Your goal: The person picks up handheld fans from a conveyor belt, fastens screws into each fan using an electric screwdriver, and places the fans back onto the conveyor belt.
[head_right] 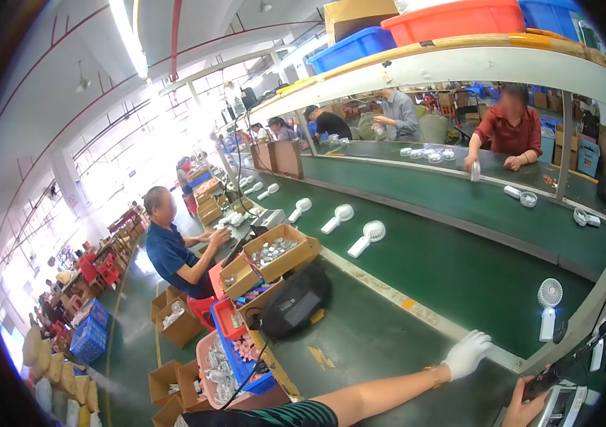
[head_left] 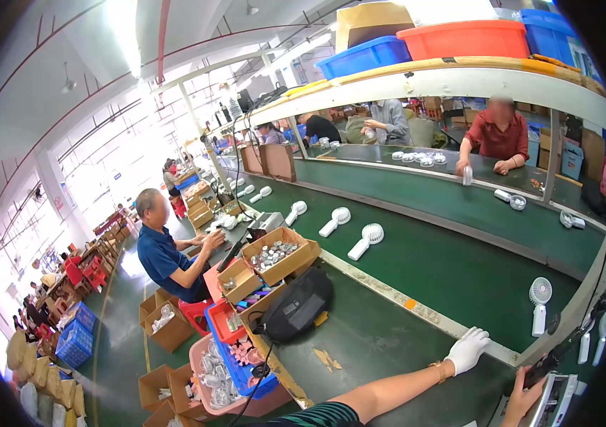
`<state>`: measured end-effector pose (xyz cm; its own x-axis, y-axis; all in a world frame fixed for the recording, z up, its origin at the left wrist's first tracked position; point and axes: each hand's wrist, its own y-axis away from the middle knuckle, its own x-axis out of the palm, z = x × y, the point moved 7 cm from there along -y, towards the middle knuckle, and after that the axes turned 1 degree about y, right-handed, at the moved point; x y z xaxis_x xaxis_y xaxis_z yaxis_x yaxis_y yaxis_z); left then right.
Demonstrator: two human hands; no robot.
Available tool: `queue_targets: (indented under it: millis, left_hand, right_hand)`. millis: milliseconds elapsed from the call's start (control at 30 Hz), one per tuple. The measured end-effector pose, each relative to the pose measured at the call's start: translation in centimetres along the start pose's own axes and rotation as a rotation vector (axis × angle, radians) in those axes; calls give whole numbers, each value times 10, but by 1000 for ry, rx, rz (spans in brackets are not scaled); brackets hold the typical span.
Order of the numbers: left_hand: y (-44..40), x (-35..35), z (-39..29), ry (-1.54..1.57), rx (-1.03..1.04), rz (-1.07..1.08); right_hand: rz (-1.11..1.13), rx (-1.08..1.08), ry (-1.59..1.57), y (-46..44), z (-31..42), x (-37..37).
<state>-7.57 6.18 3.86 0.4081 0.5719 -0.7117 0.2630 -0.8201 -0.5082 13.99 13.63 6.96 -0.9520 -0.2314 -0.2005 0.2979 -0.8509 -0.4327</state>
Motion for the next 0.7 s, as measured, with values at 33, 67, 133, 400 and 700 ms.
queue_targets:
  millis: [33,67,133,400,700]
  left_hand:
    - [-1,-1,0,1,1,8]
    - [-1,-1,-1,5,-2,17]
    - [-1,-2,-1,7,3,17]
    - [-3,-7,0,38,11,-46]
    - [-4,-7,2,55,-9,-36]
  right_hand:
    - [10,12,-4,0,1,0]
    - [22,26,-5,1,1,0]
    - [12,-27,43,0,10,0]
    - [-51,-49,130,-7,71,2]
    - [5,-31,128,-7,68,3]
